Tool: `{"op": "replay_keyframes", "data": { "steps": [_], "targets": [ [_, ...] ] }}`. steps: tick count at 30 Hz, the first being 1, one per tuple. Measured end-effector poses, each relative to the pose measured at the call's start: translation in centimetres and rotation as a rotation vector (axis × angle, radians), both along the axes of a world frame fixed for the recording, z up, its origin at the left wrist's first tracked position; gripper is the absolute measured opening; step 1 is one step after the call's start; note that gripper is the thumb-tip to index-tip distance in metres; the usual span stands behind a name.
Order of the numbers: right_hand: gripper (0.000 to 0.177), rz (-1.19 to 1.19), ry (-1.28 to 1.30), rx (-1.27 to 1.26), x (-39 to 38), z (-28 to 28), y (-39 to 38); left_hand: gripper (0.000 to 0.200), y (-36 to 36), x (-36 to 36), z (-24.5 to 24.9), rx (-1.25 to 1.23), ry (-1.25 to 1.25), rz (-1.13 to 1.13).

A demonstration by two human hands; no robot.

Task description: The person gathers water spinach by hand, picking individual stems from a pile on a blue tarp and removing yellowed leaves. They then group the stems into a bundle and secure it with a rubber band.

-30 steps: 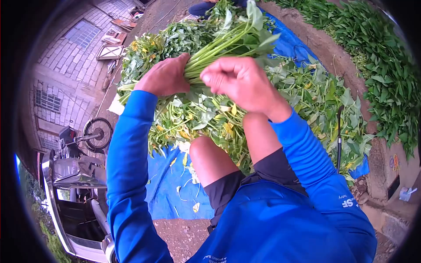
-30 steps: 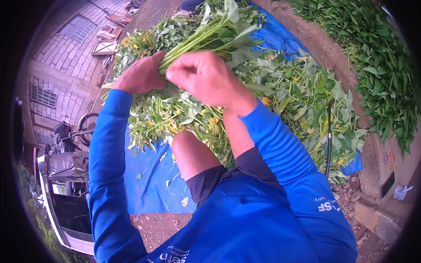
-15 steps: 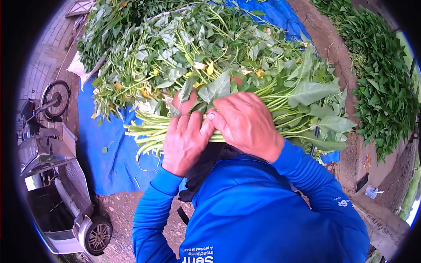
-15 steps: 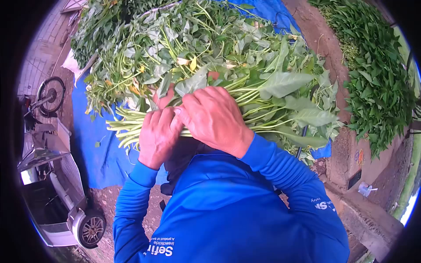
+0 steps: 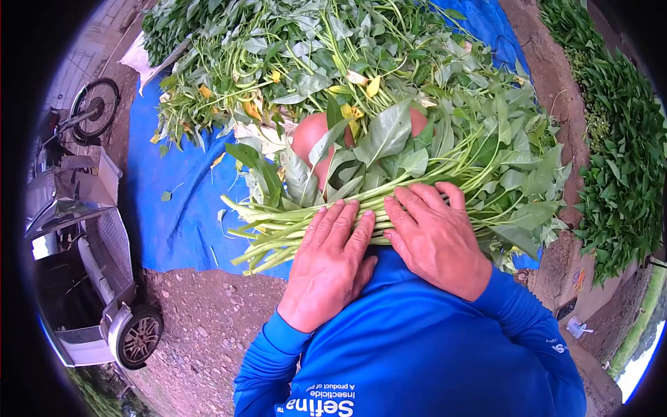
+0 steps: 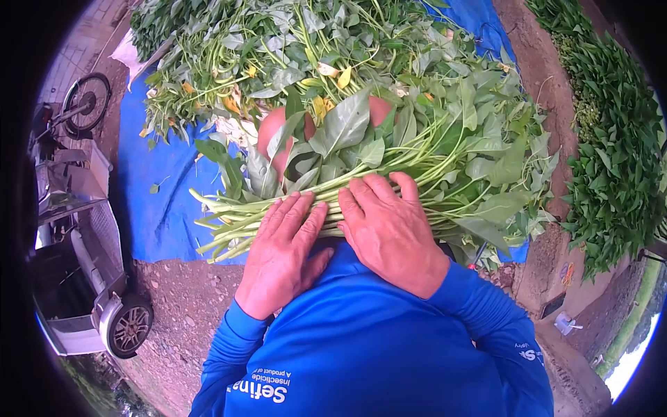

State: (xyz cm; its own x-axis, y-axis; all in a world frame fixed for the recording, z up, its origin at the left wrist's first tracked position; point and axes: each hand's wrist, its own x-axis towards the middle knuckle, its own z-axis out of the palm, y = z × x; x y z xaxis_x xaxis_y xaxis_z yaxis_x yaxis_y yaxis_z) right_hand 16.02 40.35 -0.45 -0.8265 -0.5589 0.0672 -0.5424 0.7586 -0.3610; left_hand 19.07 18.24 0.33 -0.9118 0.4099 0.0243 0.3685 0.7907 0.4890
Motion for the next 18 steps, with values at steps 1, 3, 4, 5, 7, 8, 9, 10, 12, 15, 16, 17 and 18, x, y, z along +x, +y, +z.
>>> {"op": "replay_keyframes", "data": {
  "steps": [1, 3, 4, 5, 7, 8, 9, 10, 12, 15, 16, 17, 18],
  "targets": [
    [0.045, 0.013, -0.026, 0.013, 0.2, 0.3, 0.1, 0.043, -0.4, 0.3, 0.3, 0.116, -0.016, 0.067],
    [0.043, 0.037, -0.098, 0.012, 0.4, 0.8, 0.5, 0.021, -0.6, 0.0, 1.3, 0.245, 0.154, 0.288],
    [0.042, 0.048, -0.139, 0.013, 0.6, 1.1, 0.7, 0.024, -1.6, 0.0, 2.0, 0.139, 0.22, 0.37],
    [0.04, 0.058, -0.128, 0.001, 0.7, 1.3, 0.9, 0.024, -2.6, -0.2, 2.9, -0.004, 0.244, 0.435],
    [0.04, 0.064, -0.155, 0.009, 0.9, 1.8, 1.0, 0.025, -3.8, -0.1, 4.1, -0.146, 0.23, 0.555],
    [0.04, 0.072, -0.166, 0.011, 1.0, 1.9, 1.0, 0.026, -4.2, 0.2, 4.5, -0.143, 0.195, 0.613],
    [0.04, 0.076, -0.151, -0.008, 1.2, 1.8, 1.0, 0.027, -4.5, 0.4, 4.8, -0.142, 0.163, 0.672],
    [0.04, 0.078, -0.16, -0.014, 1.4, 1.8, 1.1, 0.028, -4.6, 0.7, 5.2, -0.218, 0.138, 0.658],
    [0.04, 0.079, -0.178, -0.025, 1.6, 1.9, 1.3, 0.033, -4.8, 1.3, 5.8, -0.367, 0.087, 0.626],
    [0.032, 0.114, -0.149, -0.09, 1.8, 1.7, 1.5, 0.037, -4.1, 1.1, 5.7, -0.508, 0.103, 0.564],
    [0.031, 0.12, -0.152, -0.095, 1.9, 1.8, 1.6, 0.036, -3.9, 1.0, 5.7, -0.553, 0.129, 0.527],
    [0.033, 0.123, -0.173, -0.082, 1.9, 2.0, 1.7, 0.039, -4.1, 1.0, 5.6, -0.54, 0.114, 0.471],
    [0.035, 0.123, -0.193, -0.067, 2.0, 2.2, 1.8, 0.04, -3.5, 1.0, 5.8, -0.469, 0.151, 0.44]
  ]
}}
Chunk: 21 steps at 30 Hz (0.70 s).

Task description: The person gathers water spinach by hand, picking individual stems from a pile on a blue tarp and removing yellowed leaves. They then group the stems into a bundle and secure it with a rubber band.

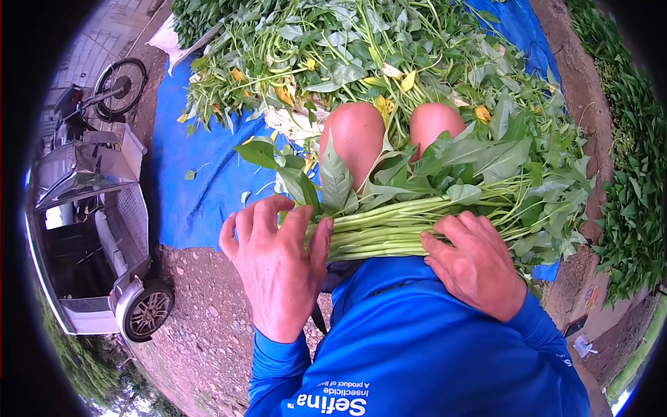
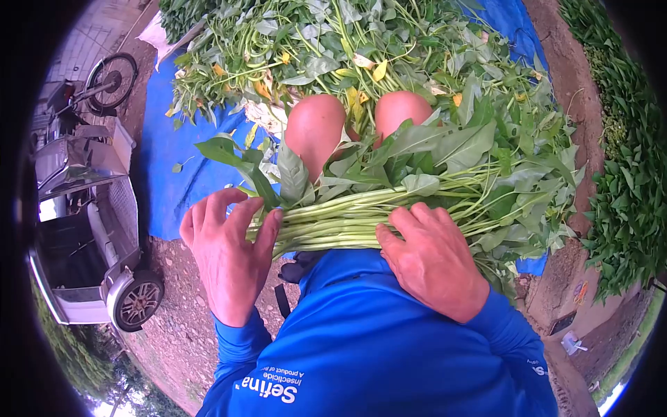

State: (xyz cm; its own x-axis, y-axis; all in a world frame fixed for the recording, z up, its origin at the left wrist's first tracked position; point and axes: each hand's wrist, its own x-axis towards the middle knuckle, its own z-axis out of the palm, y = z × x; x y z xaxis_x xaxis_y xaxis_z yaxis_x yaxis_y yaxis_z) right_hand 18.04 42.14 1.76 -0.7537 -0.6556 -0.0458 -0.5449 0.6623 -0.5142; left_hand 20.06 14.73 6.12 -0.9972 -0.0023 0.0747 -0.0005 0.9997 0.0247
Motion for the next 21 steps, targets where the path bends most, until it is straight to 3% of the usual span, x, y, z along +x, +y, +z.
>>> {"op": "replay_keyframes", "data": {
  "steps": [3, 7, 11, 16, 19, 21],
  "targets": [
    [0.037, 0.001, -0.021, 0.02, 0.1, 0.3, 0.2, 0.043, 1.8, -0.3, 0.0, 0.168, 0.071, -0.173],
    [0.036, 0.004, -0.028, 0.011, 0.2, 0.4, 0.3, 0.03, 2.2, -2.2, -2.4, -0.098, -0.35, 0.089],
    [0.035, -0.001, -0.038, 0.011, 0.1, 0.4, 0.6, 0.018, 2.0, -2.8, -4.9, 0.109, -0.099, -0.15],
    [0.035, 0.032, -0.142, 0.052, -0.9, 1.4, 0.5, 0.018, 1.8, -2.4, -6.8, 0.3, -0.166, -0.303],
    [0.043, 0.083, 0.034, -0.279, -1.5, 0.8, -2.0, 0.022, 1.7, -1.8, -7.2, 0.412, -0.129, -0.359],
    [0.048, 0.131, 0.11, -0.296, -2.5, -0.2, -4.6, 0.024, 1.4, -1.4, -7.0, 0.356, -0.22, -0.386]
  ]
}}
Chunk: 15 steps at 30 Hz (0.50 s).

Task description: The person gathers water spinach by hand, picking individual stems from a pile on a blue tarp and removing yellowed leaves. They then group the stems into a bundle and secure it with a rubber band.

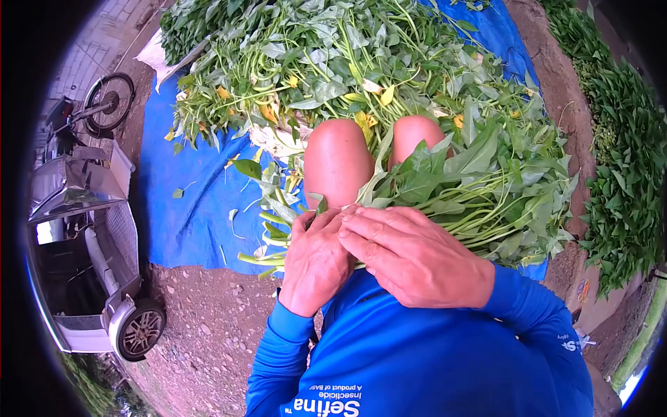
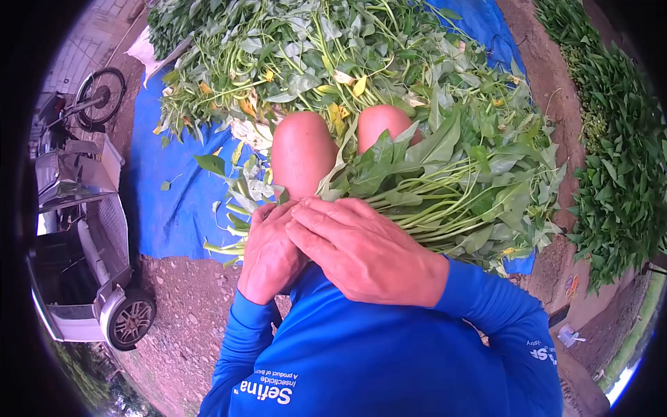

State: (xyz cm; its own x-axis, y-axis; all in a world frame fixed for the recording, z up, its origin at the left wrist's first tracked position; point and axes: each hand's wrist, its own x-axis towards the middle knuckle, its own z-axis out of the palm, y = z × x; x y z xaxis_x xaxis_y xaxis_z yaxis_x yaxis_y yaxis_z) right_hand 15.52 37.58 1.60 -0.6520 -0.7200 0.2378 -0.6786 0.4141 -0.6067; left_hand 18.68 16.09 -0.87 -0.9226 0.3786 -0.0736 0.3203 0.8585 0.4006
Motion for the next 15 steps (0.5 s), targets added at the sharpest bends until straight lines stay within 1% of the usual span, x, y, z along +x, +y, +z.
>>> {"op": "replay_keyframes", "data": {
  "steps": [1, 2, 3, 4, 5, 7, 8, 9, 11, 12, 15],
  "targets": [
    [0.05, 0.02, 0.047, -0.009, -0.9, -0.7, -0.5, 0.025, -0.1, 0.0, 0.1, -0.033, -0.029, -0.023],
    [0.051, 0.04, 0.122, 0.097, -2.0, -1.9, -0.4, 0.027, -0.1, 0.0, 0.1, -0.076, -0.083, -0.015],
    [0.052, 0.061, 0.191, 0.204, -3.2, -2.7, -0.2, 0.028, -0.1, 0.1, 0.1, -0.033, -0.048, 0.011],
    [0.043, 0.094, 0.115, 0.296, -4.2, -2.7, 0.1, 0.029, -0.1, 0.4, 0.0, 0.011, -0.013, 0.042],
    [0.04, 0.094, 0.08, 0.302, -4.3, -2.7, 0.6, 0.029, 0.0, 0.7, -0.2, 0.056, 0.019, 0.077],
    [0.033, 0.097, -0.007, 0.311, -4.1, -3.1, 1.4, 0.032, 0.2, 1.2, 0.8, -0.003, 0.066, 0.123],
    [0.026, 0.078, 0.108, 0.242, -3.5, -4.0, 1.4, 0.033, 0.2, 1.2, 1.8, -0.039, 0.092, 0.144],
    [0.027, 0.052, 0.114, 0.235, -3.0, -3.9, 1.4, 0.035, 0.2, 1.0, 2.9, -0.076, 0.12, 0.161],
    [0.027, -0.002, 0.116, 0.221, -1.8, -3.6, 1.6, 0.036, 0.5, 0.0, 4.9, 0.131, 0.324, 0.393],
    [0.028, -0.03, 0.117, 0.199, -1.5, -3.1, 1.5, 0.029, 1.0, -0.8, 6.9, 0.251, 0.333, 0.454],
    [0.029, -0.082, 0.123, 0.218, -0.1, -2.7, 1.2, 0.021, 1.4, -3.8, 6.5, 0.031, 0.006, 0.402]
  ]
}}
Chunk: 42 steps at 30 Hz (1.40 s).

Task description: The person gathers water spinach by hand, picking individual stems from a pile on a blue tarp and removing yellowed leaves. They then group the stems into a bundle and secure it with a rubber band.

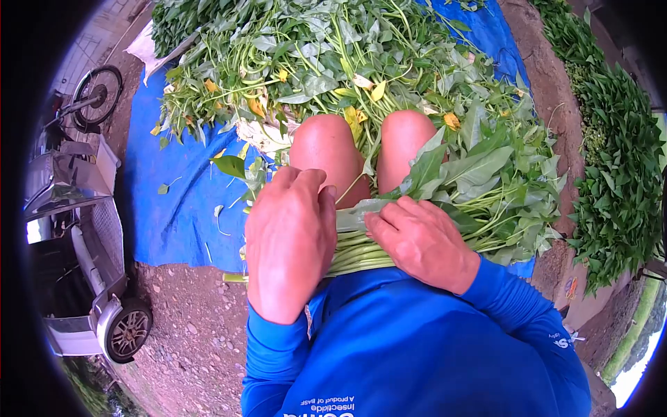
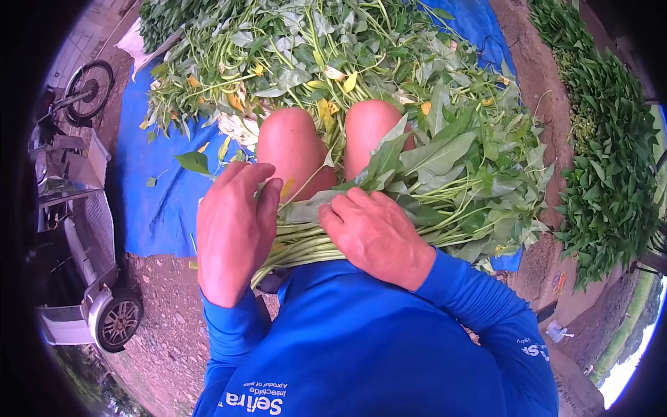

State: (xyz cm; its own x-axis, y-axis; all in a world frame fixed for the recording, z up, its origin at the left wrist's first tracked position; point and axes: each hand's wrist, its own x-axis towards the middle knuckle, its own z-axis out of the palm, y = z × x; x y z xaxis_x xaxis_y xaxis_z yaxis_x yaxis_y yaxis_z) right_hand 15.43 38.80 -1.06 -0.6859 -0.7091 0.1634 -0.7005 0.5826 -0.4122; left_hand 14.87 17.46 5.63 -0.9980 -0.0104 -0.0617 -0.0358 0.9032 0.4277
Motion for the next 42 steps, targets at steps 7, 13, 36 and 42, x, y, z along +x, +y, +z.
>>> {"op": "replay_keyframes", "data": {
  "steps": [7, 13, 36, 42],
  "targets": [
    [0.022, -0.058, 0.045, 0.009, 1.2, 0.3, 0.4, 0.021, 1.2, -4.1, -10.5, -0.174, 0.141, -0.366],
    [0.016, -0.082, 0.0, -0.027, 1.8, -0.4, 0.7, 0.013, -1.3, -3.7, -8.7, 0.613, -0.37, -0.04],
    [0.02, -0.387, -0.593, -0.619, -4.5, -2.7, 3.2, 0.08, 1.1, -7.5, -12.3, 0.681, -1.203, -0.649],
    [0.042, -0.055, -0.55, -0.185, -2.2, 5.6, 6.9, 0.078, 2.2, -6.2, -10.9, 0.824, -1.277, -0.344]
  ]
}}
